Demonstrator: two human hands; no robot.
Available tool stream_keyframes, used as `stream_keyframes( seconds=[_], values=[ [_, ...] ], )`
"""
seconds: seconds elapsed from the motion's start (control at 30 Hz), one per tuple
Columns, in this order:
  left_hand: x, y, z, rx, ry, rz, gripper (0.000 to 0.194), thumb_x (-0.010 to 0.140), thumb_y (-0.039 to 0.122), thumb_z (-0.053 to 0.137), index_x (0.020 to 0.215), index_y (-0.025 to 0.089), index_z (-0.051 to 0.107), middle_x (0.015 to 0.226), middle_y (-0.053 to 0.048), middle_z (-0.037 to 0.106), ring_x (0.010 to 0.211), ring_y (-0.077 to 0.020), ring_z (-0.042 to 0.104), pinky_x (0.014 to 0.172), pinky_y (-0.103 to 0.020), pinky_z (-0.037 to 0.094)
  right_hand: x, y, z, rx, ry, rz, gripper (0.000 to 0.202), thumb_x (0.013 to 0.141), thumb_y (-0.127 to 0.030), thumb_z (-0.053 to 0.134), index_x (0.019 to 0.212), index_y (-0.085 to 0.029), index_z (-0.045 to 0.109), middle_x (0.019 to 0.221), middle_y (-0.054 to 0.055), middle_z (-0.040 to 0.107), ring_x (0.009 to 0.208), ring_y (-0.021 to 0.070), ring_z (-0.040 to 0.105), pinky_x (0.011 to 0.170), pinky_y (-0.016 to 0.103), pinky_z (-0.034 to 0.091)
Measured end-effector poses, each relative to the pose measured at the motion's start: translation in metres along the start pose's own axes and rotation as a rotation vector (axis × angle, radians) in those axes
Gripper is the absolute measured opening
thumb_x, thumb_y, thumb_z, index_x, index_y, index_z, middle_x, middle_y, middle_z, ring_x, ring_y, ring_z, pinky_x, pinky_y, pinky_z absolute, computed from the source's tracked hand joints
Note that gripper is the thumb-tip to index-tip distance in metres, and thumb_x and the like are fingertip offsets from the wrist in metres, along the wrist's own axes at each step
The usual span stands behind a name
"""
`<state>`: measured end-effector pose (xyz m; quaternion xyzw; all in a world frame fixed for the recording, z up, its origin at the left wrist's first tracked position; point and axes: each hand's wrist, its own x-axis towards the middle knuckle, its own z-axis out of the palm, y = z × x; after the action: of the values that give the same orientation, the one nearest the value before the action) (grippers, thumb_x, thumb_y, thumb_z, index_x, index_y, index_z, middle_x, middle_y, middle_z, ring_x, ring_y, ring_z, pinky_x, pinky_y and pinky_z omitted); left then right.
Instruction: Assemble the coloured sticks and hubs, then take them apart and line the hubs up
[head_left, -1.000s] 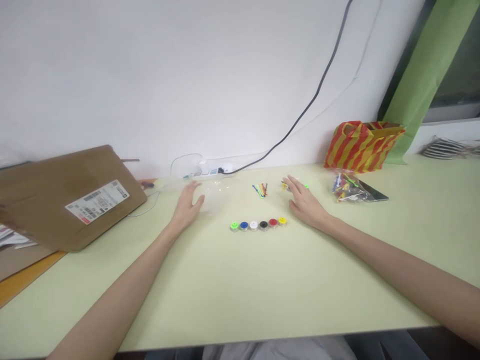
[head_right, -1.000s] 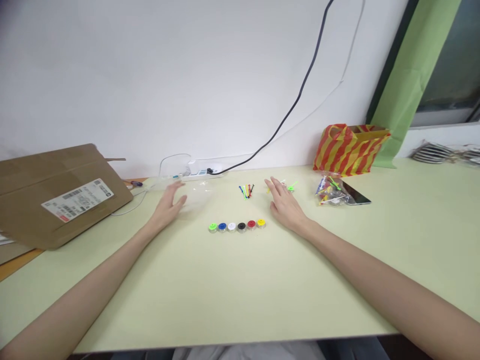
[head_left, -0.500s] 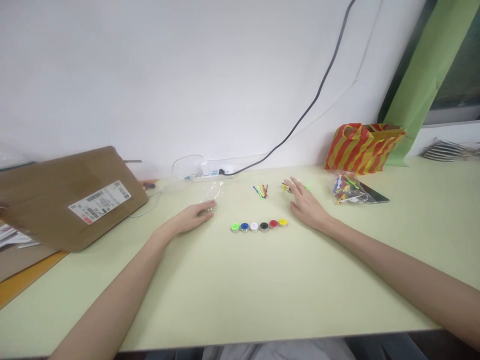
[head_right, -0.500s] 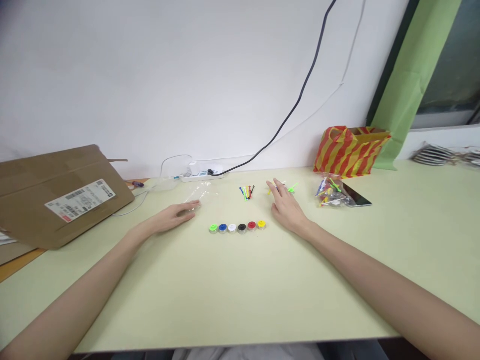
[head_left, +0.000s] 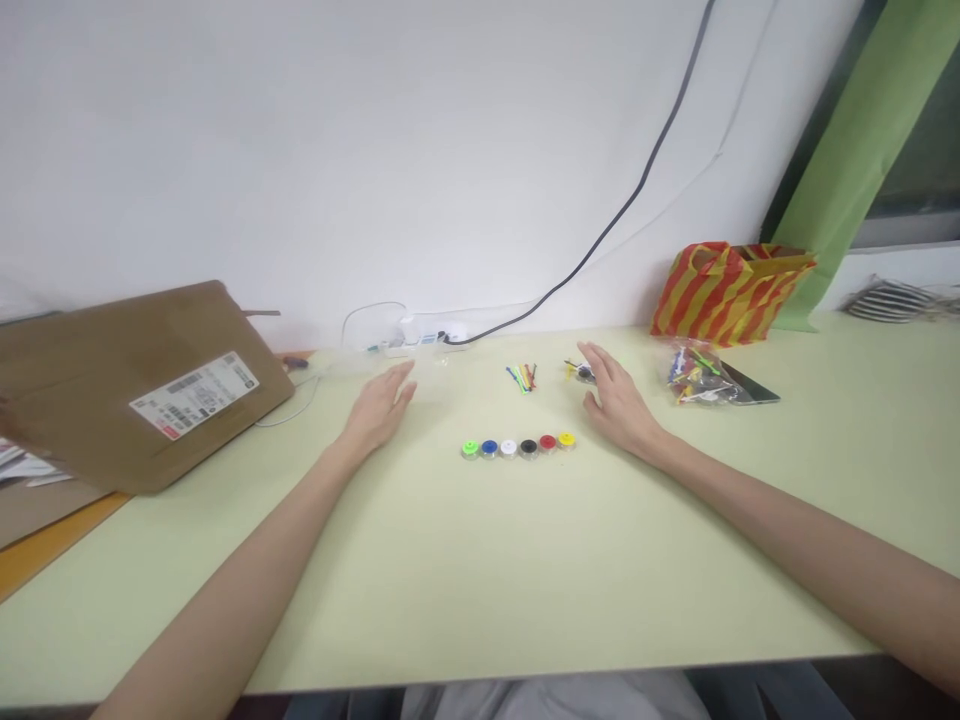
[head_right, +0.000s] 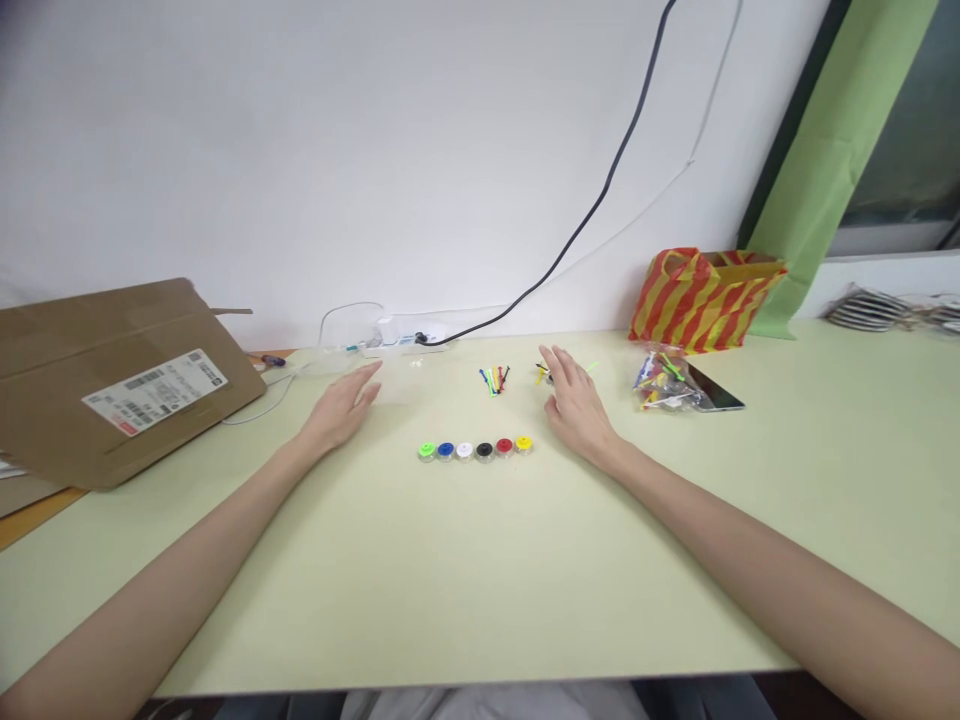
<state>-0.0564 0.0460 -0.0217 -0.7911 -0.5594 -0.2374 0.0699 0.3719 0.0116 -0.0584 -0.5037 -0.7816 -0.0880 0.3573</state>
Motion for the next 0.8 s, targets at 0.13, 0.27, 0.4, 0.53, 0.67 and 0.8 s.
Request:
stream_keyframes(
  seconds=[0.13, 0.27, 0.4, 0.53, 0.67, 0.8],
  values=[
    [0.001, -0.003, 0.012, 0.000, -0.215, -0.010, 0.073, 0.106, 0.061, 0.020, 0.168, 0.023, 0.016, 0.169, -0.009, 0.031, 0.159, -0.0285, 0.022, 0.128, -0.055, 0.015, 0.000, 0.004, 0.001, -0.012, -0.010, 0.003, 0.091, 0.084, -0.011, 0.047, 0.166, -0.025, 0.012, 0.167, 0.014, 0.031, 0.154, 0.0316, 0.031, 0.121, 0.057, 0.037],
    [0.000, -0.006, 0.014, -0.037, -0.361, -0.019, 0.070, 0.106, 0.061, 0.014, 0.164, 0.026, 0.030, 0.170, -0.005, 0.031, 0.159, -0.0267, 0.023, 0.128, -0.054, 0.017, 0.000, 0.004, 0.001, -0.012, -0.020, -0.001, 0.090, 0.084, -0.011, 0.046, 0.166, -0.024, 0.013, 0.166, 0.014, 0.031, 0.154, 0.0316, 0.031, 0.120, 0.057, 0.038],
    [-0.001, -0.006, 0.012, -0.029, -0.416, 0.083, 0.068, 0.105, 0.063, 0.018, 0.161, 0.029, 0.039, 0.169, -0.004, 0.031, 0.157, -0.0256, 0.028, 0.127, -0.052, 0.021, 0.000, 0.002, 0.001, -0.020, -0.027, 0.007, 0.087, 0.084, -0.011, 0.046, 0.165, -0.022, 0.016, 0.166, 0.015, 0.031, 0.154, 0.0312, 0.031, 0.121, 0.056, 0.037],
    [-0.004, 0.001, 0.005, 0.017, -0.412, 0.158, 0.067, 0.104, 0.064, 0.024, 0.158, 0.030, 0.045, 0.168, -0.003, 0.036, 0.154, -0.0257, 0.036, 0.124, -0.046, 0.029, 0.002, 0.006, 0.000, -0.044, -0.024, 0.030, 0.086, 0.084, -0.011, 0.046, 0.165, -0.021, 0.018, 0.166, 0.015, 0.031, 0.154, 0.0318, 0.030, 0.122, 0.056, 0.036],
    [-0.007, 0.015, 0.003, 0.163, -0.380, 0.097, 0.065, 0.105, 0.058, 0.021, 0.155, 0.028, 0.049, 0.164, -0.006, 0.043, 0.148, -0.0314, 0.043, 0.115, -0.053, 0.038, 0.004, 0.019, -0.002, -0.083, -0.032, 0.082, 0.083, 0.084, -0.011, 0.045, 0.164, -0.016, 0.022, 0.165, 0.017, 0.033, 0.154, 0.0310, 0.031, 0.123, 0.053, 0.035],
    [-0.009, 0.024, 0.007, 0.206, -0.348, 0.081, 0.066, 0.106, 0.053, 0.016, 0.163, 0.027, 0.034, 0.160, -0.012, 0.047, 0.145, -0.0337, 0.045, 0.111, -0.055, 0.040, 0.005, 0.034, -0.001, -0.131, -0.130, 0.130, 0.082, 0.085, -0.008, 0.042, 0.164, -0.014, 0.023, 0.165, 0.017, 0.037, 0.153, 0.0288, 0.034, 0.122, 0.051, 0.036]
  ],
)
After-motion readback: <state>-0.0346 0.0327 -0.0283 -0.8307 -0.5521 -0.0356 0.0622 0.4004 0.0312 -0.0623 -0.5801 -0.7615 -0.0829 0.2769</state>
